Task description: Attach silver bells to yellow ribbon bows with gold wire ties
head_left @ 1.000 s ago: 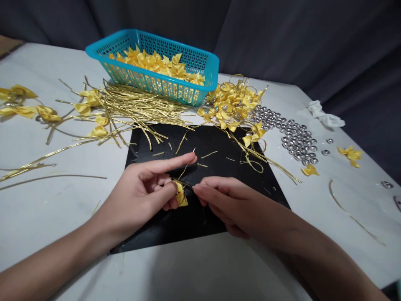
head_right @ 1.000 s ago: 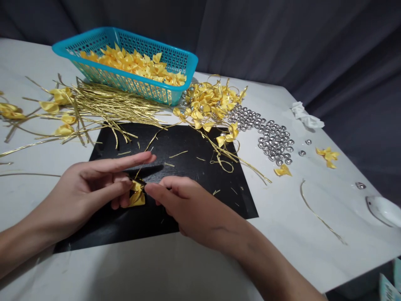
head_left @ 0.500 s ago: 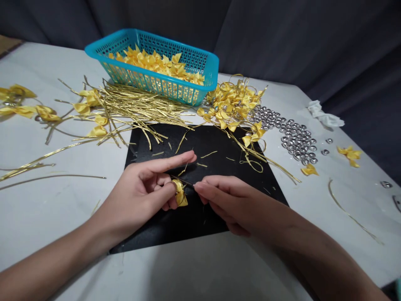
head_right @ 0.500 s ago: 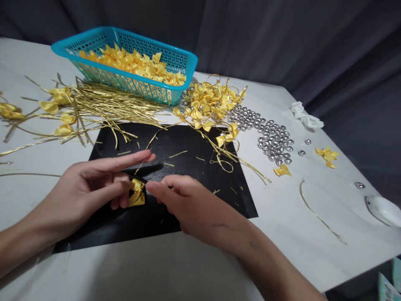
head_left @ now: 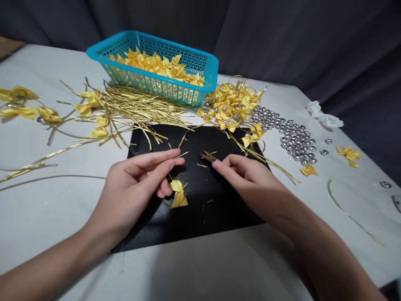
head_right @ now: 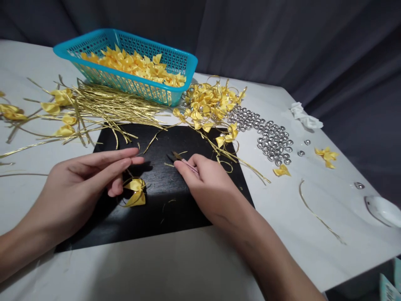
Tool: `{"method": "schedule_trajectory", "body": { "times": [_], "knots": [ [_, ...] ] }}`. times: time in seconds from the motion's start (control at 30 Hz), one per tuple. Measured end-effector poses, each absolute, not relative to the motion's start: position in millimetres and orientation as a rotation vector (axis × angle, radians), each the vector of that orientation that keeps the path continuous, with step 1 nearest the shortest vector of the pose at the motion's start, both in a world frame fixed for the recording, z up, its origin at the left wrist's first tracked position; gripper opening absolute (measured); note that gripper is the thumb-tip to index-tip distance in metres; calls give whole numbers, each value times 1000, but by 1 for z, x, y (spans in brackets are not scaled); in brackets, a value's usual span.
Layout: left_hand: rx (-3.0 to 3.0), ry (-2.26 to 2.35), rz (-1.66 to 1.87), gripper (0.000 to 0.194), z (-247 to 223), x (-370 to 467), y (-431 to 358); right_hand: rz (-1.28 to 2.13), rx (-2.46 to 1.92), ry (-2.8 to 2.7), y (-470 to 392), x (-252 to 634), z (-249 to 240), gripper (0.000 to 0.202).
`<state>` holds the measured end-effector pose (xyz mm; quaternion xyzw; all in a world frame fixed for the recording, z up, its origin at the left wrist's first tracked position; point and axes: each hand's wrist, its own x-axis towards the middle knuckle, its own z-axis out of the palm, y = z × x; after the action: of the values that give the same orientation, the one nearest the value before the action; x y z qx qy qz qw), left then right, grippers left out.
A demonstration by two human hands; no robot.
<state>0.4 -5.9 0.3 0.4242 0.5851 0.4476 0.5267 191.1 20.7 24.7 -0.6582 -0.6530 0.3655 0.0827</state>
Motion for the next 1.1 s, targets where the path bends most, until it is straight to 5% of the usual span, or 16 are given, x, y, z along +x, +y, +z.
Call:
{"method": "schedule_trajectory", "body": {
  "times": [0.37,0.47,0.67,1.1],
  "knots": [
    [1406,1660,1141,29,-4,-11,10,209,-2152,-2303,17,189,25,18],
    [1476,1725,1291,38,-4,-8,6,282,-1873,-2248,14,188,21,14],
    [1627,1619,993,22,-6,-7,-2,721,-1197,-2376,6,174,2,14],
    [1761,1495,727,24,-8,-3,-2,608,-1037,-2249,16,181,-5,15]
  ]
}}
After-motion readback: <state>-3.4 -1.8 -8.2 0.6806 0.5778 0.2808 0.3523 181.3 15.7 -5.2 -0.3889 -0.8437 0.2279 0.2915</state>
